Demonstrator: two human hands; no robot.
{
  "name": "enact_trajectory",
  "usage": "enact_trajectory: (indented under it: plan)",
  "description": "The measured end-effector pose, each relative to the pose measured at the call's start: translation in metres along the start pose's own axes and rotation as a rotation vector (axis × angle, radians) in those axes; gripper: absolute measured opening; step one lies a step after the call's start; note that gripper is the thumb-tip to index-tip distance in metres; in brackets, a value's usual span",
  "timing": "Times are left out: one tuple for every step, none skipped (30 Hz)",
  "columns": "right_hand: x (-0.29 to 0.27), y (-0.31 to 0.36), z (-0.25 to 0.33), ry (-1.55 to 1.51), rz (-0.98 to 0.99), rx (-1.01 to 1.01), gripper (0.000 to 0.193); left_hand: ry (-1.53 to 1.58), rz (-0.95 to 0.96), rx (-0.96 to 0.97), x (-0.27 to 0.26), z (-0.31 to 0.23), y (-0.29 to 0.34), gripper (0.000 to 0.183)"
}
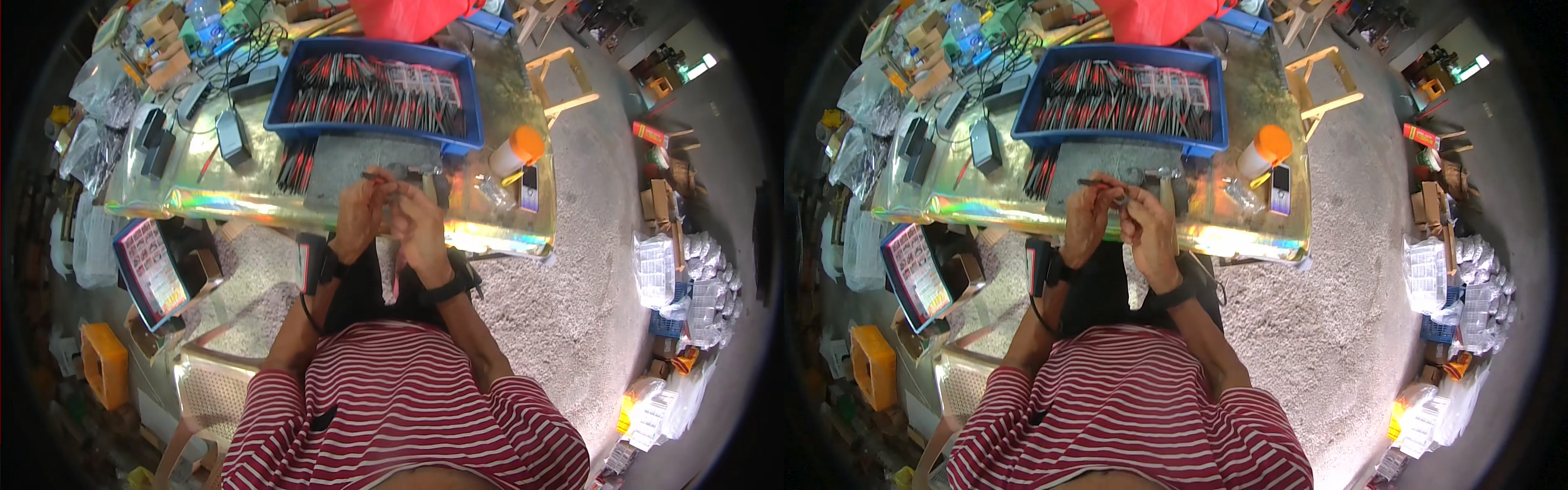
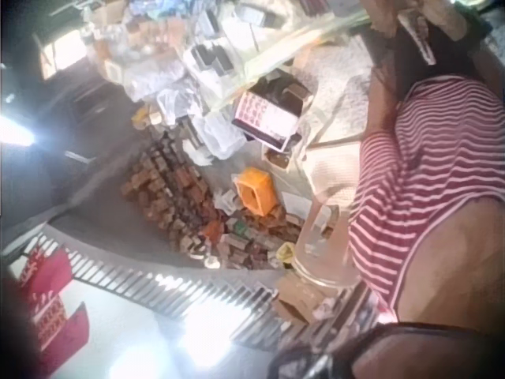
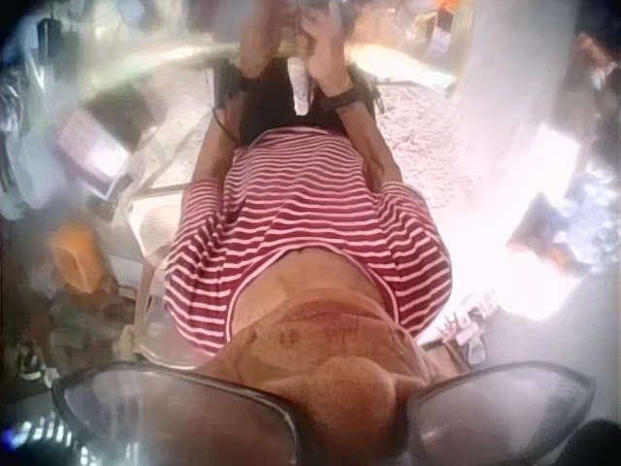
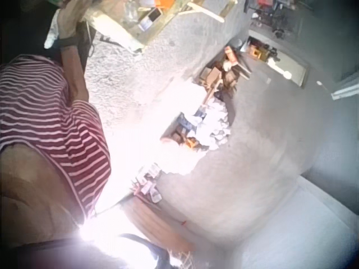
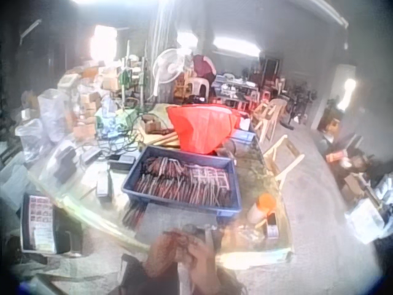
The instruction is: The person positions small components on a metal block and hits them with a hammer, then picks up new components from a blue bin.
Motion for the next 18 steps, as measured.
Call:
enact_trajectory:
  plan:
    - [0.002, 0.002, 0.000, -0.002, 0.013, 0.002, 0.026, -0.600, 0.089, 0.429, 0.017, -0.028, 0.007, 0.005]
    - [0.005, 0.003, 0.002, 0.001, 0.030, 0.000, 0.027, -0.600, 0.082, 0.490, 0.018, -0.029, 0.009, 0.003]
    - [0.006, 0.004, 0.002, 0.002, 0.024, 0.012, 0.027, -0.598, 0.077, 0.478, 0.017, -0.025, 0.007, 0.003]
    - [0.007, 0.005, 0.002, 0.043, 0.005, 0.004, 0.028, -0.426, 0.036, 0.373, 0.009, -0.017, 0.002, 0.003]
    - [0.005, 0.004, 0.001, 0.082, -0.016, -0.005, 0.029, -0.255, -0.002, 0.268, 0.003, -0.010, 0.000, 0.003]
    - [0.000, 0.003, 0.001, 0.080, -0.024, -0.008, 0.028, -0.317, 0.000, 0.232, 0.006, -0.013, 0.001, 0.002]
    - [-0.004, 0.004, 0.000, 0.079, -0.033, 0.003, 0.028, -0.316, -0.003, 0.218, 0.005, -0.008, -0.001, 0.002]
    - [-0.010, 0.004, 0.002, 0.134, -0.071, 0.015, 0.028, -0.329, 0.018, 0.241, 0.004, -0.009, -0.006, 0.003]
    - [-0.016, 0.006, 0.004, 0.188, -0.109, 0.027, 0.027, -0.341, 0.038, 0.262, 0.003, -0.011, -0.010, 0.004]
    - [-0.018, 0.009, 0.009, 0.168, -0.096, 0.002, 0.026, -0.312, 0.033, 0.157, -0.003, -0.003, -0.014, 0.005]
    - [-0.025, 0.012, 0.012, 0.171, -0.099, 0.012, 0.026, -0.309, 0.027, 0.149, -0.006, -0.003, -0.017, 0.005]
    - [-0.036, 0.014, 0.021, 0.253, -0.129, -0.043, 0.025, -0.270, 0.038, 0.118, -0.008, 0.000, -0.022, 0.006]
    - [-0.046, 0.017, 0.031, 0.334, -0.159, -0.098, 0.024, -0.231, 0.049, 0.086, -0.010, 0.003, -0.027, 0.007]
    - [-0.053, 0.018, 0.032, 0.333, -0.153, -0.091, 0.024, -0.252, 0.034, 0.070, -0.012, 0.003, -0.029, 0.007]
    - [-0.067, 0.022, 0.041, 0.424, -0.219, -0.143, 0.023, -0.250, 0.032, 0.067, -0.012, 0.004, -0.032, 0.007]
    - [-0.078, 0.025, 0.048, 0.515, -0.285, -0.196, 0.022, -0.248, 0.054, 0.079, -0.010, 0.005, -0.036, 0.007]
    - [-0.086, 0.026, 0.046, 0.517, -0.287, -0.193, 0.022, -0.244, 0.078, 0.091, -0.007, 0.005, -0.037, 0.006]
    - [-0.094, 0.028, 0.047, 0.614, -0.318, -0.213, 0.021, -0.242, 0.077, 0.087, -0.004, 0.006, -0.038, 0.006]
Point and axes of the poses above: each hand's wrist, its own y-axis away from the middle knuckle, its own x-axis out of the palm, z = x × y, the point moved 9 cm from there along -y, towards the middle knuckle, and after that the axes turned 5 degrees about y, right-handed, at the moved point
